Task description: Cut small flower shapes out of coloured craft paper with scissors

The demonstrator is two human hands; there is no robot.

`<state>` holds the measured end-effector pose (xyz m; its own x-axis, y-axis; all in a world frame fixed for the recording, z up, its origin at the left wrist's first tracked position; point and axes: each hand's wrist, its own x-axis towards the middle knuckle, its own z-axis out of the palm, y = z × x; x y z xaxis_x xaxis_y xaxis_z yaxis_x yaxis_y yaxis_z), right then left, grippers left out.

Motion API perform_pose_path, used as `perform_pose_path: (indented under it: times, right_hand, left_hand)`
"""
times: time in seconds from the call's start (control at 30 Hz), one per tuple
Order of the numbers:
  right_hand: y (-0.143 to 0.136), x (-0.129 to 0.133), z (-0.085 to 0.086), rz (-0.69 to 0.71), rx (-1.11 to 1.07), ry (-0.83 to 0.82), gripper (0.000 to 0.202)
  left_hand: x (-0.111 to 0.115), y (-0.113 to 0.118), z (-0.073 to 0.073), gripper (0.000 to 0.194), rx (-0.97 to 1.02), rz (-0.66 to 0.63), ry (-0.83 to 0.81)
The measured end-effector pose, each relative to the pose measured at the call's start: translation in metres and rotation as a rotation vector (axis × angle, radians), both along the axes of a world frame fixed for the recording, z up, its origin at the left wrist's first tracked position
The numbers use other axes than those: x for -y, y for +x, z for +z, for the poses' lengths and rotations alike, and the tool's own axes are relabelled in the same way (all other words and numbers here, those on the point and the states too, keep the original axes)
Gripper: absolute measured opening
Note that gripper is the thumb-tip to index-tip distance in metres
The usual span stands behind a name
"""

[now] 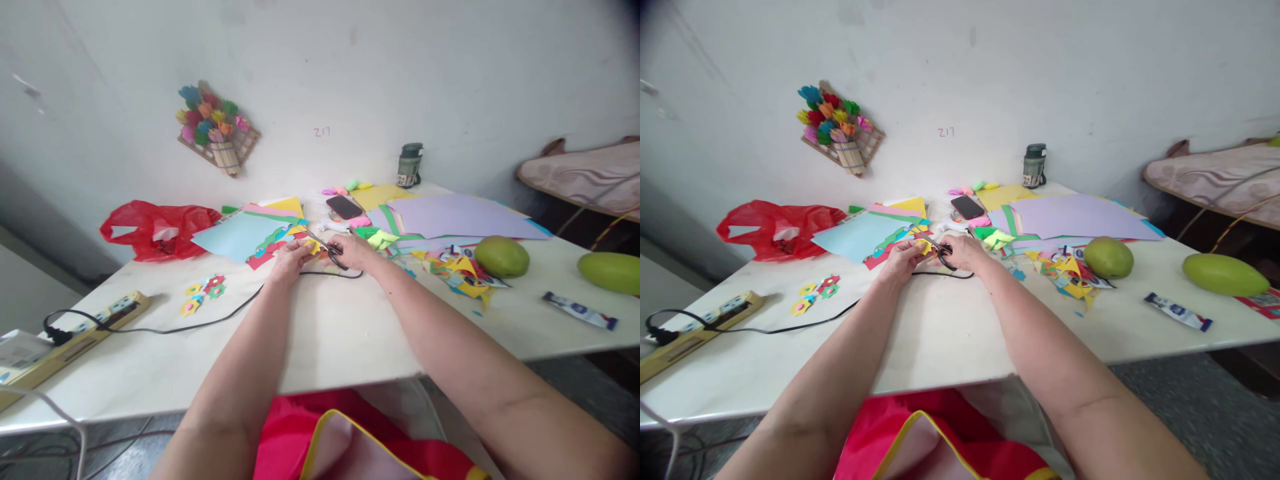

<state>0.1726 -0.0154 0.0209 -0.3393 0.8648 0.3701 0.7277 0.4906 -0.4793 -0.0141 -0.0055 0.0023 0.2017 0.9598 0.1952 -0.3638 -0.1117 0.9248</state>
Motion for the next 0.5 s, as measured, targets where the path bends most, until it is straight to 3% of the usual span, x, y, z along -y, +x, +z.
perform_pose_path:
  times: [0.23,0.5]
  right_hand:
    - [0.003,-0.011,-0.007,0.057,-0.298,-0.089,0.034]
    - [0.002,-0.009,0.001,0.124,-0.778,-0.349,0.043]
  left_hand:
    - [0.000,0.000,0.001,0.028,-0.004,0.008,-0.029]
    - [0.003,0.001,0.003,0.029,-0.063,-0.036,-0.044]
